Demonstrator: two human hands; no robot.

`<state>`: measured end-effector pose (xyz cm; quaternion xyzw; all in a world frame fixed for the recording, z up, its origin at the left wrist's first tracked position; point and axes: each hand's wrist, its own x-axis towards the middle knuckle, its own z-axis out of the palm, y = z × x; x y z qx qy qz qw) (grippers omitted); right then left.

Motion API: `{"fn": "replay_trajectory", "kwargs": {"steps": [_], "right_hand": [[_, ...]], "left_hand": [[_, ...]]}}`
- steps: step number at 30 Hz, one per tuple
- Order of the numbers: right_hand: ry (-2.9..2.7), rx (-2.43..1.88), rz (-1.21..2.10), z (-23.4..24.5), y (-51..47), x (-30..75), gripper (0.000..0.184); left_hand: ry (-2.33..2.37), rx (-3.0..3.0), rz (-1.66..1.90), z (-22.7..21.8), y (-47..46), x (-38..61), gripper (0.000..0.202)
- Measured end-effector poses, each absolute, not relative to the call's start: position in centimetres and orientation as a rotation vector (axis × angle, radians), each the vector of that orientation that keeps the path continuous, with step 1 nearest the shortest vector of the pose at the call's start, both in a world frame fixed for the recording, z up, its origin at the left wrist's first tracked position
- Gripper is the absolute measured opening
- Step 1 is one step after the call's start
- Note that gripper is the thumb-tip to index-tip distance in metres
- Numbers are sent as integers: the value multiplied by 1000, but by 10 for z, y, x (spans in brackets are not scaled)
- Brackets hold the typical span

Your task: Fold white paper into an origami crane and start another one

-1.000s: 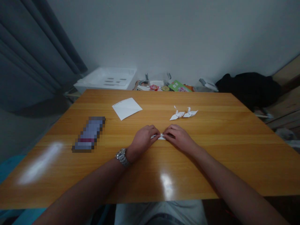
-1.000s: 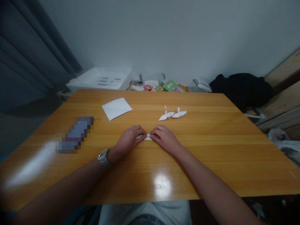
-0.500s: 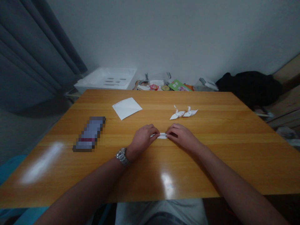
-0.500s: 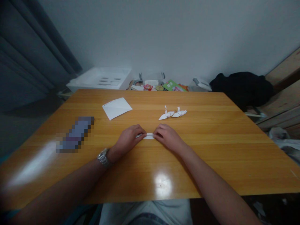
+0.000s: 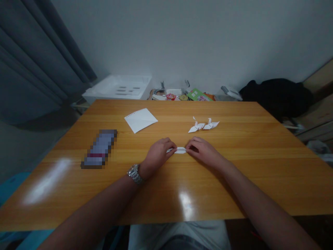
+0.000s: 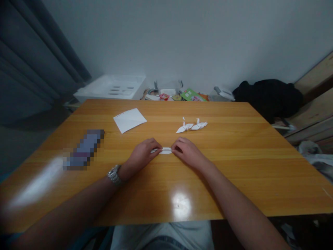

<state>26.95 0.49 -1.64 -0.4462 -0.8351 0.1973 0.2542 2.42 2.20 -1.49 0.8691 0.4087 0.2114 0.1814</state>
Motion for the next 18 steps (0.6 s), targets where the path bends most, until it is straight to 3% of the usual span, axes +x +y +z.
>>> {"fn": "replay_trajectory", "kwargs": {"steps": [18], "right_hand": [[-2258, -1256, 510, -14, 2, 268, 3]], "left_hand": [[1130, 2370, 634, -13, 21, 20, 13]]}}
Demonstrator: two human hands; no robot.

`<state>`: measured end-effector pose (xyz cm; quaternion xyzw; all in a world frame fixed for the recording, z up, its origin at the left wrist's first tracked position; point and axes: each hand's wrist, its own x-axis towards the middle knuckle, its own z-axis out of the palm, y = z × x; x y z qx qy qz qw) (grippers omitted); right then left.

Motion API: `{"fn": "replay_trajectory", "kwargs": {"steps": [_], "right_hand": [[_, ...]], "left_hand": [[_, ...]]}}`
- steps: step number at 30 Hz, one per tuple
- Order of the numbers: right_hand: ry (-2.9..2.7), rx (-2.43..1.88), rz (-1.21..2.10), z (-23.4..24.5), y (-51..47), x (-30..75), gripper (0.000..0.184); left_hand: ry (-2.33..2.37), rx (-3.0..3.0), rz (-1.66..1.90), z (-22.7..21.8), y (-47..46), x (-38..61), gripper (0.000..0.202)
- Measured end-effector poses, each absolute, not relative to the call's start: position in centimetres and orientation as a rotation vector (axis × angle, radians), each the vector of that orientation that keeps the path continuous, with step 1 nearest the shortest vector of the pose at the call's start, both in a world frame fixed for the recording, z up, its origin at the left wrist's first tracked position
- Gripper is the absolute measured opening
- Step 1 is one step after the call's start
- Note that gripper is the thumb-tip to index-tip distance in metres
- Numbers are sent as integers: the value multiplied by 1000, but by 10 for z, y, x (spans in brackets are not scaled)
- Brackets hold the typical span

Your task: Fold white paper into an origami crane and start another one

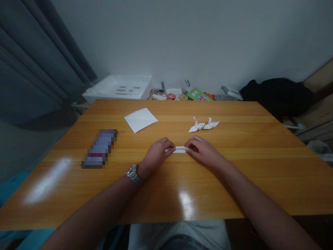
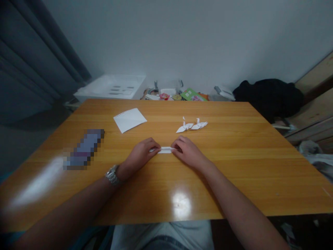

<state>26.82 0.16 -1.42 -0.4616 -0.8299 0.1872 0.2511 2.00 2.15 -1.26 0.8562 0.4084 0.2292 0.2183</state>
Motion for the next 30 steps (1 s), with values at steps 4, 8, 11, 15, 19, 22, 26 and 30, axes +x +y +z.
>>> {"fn": "replay_trajectory", "kwargs": {"steps": [4, 8, 11, 15, 19, 22, 26, 30], "right_hand": [[-2249, -1209, 488, -16, 0, 259, 10], [-2246, -1160, 482, -22, 2, 253, 7], [-2240, -1168, 482, -24, 2, 252, 8], [-2237, -1193, 470, -23, 3, 254, 8], [-2229, -1202, 451, -23, 4, 258, 7], [-2234, -1202, 449, -23, 5, 259, 6], [-2227, -1207, 436, -22, 3, 257, 3], [-2227, -1191, 429, -23, 2, 255, 4]], "left_hand": [[1129, 2390, 627, -12, 20, 24, 13], [1104, 2385, 627, -14, 19, 26, 15], [1089, 2373, 638, -15, 20, 25, 13], [1100, 2378, 629, -13, 22, 21, 10], [1136, 2394, 600, -10, 24, 16, 11], [1153, 2419, 576, -10, 25, 16, 12], [1169, 2424, 558, -10, 25, 18, 11], [1162, 2438, 567, -9, 24, 19, 11]]}}
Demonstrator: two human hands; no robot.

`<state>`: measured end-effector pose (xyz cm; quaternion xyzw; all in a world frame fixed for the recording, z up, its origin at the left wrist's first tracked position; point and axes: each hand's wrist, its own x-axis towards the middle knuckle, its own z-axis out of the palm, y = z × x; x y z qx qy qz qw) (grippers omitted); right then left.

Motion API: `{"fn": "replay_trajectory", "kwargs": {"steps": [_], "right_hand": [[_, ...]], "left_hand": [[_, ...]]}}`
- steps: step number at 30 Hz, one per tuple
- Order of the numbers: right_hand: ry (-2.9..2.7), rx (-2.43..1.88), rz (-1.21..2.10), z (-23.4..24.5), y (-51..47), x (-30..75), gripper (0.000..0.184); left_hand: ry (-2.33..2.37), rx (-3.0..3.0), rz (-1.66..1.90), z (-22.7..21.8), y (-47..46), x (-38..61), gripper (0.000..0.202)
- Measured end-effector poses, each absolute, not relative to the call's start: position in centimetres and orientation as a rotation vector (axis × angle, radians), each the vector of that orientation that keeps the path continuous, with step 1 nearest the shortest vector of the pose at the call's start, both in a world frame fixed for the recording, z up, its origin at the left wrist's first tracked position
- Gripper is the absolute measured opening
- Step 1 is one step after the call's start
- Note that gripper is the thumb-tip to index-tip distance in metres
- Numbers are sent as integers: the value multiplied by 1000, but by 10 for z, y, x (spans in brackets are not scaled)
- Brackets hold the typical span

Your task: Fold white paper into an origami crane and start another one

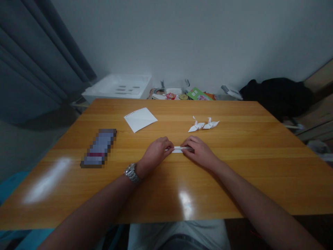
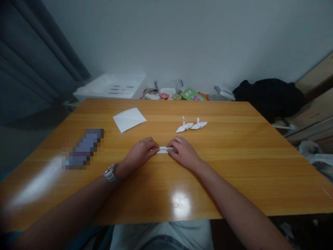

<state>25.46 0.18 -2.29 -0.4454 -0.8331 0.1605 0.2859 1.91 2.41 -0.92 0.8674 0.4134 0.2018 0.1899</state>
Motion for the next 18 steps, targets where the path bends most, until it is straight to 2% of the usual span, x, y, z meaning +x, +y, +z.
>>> {"fn": "replay_trajectory", "kwargs": {"steps": [18], "right_hand": [[-2271, -1165, 392, -24, 1, 247, 7]], "left_hand": [[1115, 2521, 516, -11, 19, 25, 17]]}}
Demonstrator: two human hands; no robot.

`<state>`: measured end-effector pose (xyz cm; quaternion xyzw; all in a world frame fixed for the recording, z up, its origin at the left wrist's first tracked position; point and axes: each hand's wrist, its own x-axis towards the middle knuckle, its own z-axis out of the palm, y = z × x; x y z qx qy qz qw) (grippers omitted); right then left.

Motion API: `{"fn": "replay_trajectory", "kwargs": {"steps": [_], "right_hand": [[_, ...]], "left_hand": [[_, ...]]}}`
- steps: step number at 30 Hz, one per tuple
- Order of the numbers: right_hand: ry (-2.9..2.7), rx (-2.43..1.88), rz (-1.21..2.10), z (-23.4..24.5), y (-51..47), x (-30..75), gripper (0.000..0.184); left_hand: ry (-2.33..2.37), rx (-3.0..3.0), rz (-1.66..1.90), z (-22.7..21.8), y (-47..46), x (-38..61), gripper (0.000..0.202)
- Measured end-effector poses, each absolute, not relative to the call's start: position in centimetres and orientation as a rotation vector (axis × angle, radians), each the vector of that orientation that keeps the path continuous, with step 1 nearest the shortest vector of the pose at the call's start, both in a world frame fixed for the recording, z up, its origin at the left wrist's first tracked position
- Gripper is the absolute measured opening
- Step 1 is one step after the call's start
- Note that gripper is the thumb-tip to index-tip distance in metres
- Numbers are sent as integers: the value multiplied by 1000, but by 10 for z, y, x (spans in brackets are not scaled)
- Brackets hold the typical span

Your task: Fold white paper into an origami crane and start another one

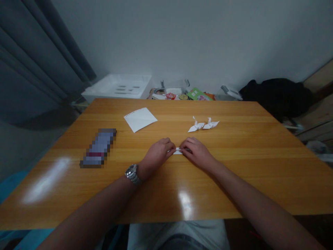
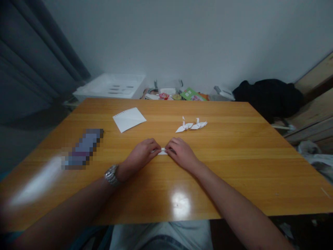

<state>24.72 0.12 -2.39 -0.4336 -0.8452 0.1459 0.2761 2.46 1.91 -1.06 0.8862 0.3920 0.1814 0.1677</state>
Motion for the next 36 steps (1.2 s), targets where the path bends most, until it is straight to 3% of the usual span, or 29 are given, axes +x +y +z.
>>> {"fn": "replay_trajectory", "kwargs": {"steps": [36], "right_hand": [[-2330, -1245, 518, -12, 6, 279, 7]], "left_hand": [[1156, 2471, 545, -10, 24, 18, 16]]}}
